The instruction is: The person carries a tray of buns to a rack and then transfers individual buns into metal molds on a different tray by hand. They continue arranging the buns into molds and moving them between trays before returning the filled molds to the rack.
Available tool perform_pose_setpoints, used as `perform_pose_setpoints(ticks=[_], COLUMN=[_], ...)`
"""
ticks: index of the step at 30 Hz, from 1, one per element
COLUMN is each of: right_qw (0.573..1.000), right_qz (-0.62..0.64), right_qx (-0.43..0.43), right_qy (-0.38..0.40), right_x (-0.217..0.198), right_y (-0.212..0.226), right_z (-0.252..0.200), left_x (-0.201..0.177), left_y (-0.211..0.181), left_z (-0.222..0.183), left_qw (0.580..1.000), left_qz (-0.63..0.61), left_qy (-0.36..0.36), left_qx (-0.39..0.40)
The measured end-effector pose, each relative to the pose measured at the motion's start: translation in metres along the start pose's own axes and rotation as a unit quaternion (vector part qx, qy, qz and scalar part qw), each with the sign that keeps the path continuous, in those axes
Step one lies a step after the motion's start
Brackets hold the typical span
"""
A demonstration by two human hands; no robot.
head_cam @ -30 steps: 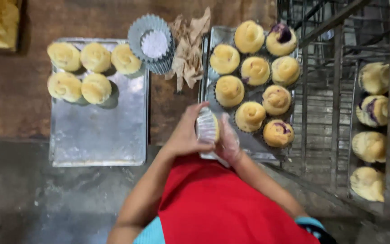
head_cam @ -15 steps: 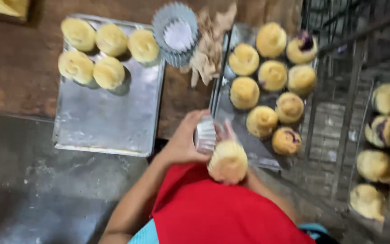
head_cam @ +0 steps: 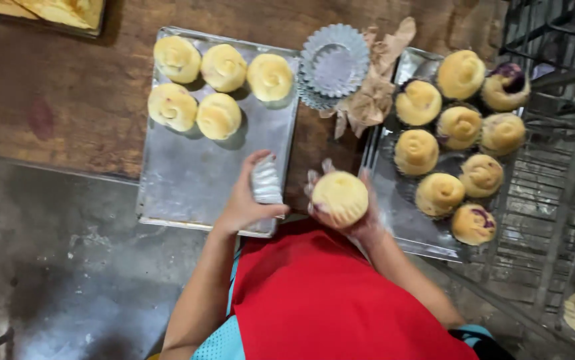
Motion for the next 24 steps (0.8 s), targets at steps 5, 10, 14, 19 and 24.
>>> perform_pose_setpoints(ticks=[5, 10, 14, 19, 24], right_qw=[0.970, 0.908, 0.700, 0.663, 0.699], right_qz=[-0.184, -0.292, -0.578, -0.622, -0.558], right_qx=[-0.070, -0.062, -0.017, -0.112, -0.123], right_qy=[-0.140, -0.293, -0.418, -0.402, -0.431], right_x=[0.010, -0.006, -0.021, -0.017, -0.002], right_y=[0.012, 0.018, 0.012, -0.008, -0.023], right_z=[0.084, 0.173, 0.220, 0.226, 0.224], left_x=[-0.069, -0.109, -0.129, -0.152, -0.161], left_y=[0.036, 0.055, 0.065, 0.076, 0.078], left_z=[-0.027, -0.047, -0.049, -0.050, -0.041], left_qw=[0.918, 0.901, 0.890, 0.854, 0.880], left_qz=[-0.383, -0.414, -0.435, -0.486, -0.444], left_qy=[-0.027, -0.051, -0.063, -0.081, 0.005], left_qx=[-0.097, -0.119, -0.123, -0.165, -0.166])
Point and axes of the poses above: each hand's wrist, its own z-axis towards the middle knuckle, its own x-axis out of the palm, y = z × x, the point moved 1 cm from there along z, towards the middle knuckle, and after that the axes turned 10 degrees about -z, right-handed, at the moved point
